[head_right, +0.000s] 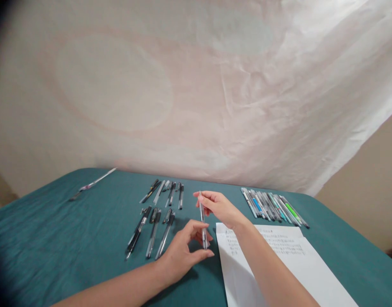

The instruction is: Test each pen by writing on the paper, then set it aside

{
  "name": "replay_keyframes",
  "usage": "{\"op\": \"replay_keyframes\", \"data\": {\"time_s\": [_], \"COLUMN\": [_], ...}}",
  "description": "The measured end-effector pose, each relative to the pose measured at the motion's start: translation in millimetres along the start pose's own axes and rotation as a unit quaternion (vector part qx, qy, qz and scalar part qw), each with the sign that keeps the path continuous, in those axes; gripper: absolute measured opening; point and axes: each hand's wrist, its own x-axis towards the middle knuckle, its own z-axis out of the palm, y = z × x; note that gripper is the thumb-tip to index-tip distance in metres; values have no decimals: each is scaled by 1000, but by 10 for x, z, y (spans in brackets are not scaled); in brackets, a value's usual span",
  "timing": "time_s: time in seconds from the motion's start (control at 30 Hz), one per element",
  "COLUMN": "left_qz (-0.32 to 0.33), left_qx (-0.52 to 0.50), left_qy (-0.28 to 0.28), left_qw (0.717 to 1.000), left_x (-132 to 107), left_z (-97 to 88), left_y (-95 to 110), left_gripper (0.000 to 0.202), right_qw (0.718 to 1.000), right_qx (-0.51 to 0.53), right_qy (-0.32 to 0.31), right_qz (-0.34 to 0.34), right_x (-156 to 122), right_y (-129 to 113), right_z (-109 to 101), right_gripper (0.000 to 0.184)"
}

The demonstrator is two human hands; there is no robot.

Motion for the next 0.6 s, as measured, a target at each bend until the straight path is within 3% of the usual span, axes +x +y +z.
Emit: {"op": "replay_keyframes", "data": {"time_s": [0.1,0.17,0.23,0.37,0.43,0.53,0.6], "left_qz": [-4,-8,-13,-3,11,20,33], "left_qx": [20,25,28,55,73,100,137], "left_qy": [10,10,4,-24,-58,-116,-151], "left_qw": [1000,1000,1000,998,996,988,978], "left_x": [-5,-5,0,-1,-18,-55,-68], "left_z": [-3,-9,-16,-22,-22,-27,-33], "left_y": [-4,9,35,103,132,172,213], "left_gripper": [49,47,45,43,55,83,83], "right_qw": [993,974,944,902,906,919,930], "right_qx": [-104,-209,-308,-404,-400,-360,-314], "right_qy": [24,28,-9,-69,-22,103,165], "right_qz": [-40,-84,-117,-137,-140,-126,-94], "right_x": [-54,-137,-247,-457,-536,-657,-766], "right_y": [-84,-167,-233,-188,-79,94,174], "right_z": [-17,-32,-37,-18,-37,-155,-267], "right_gripper": [51,45,36,41,40,24,20]}}
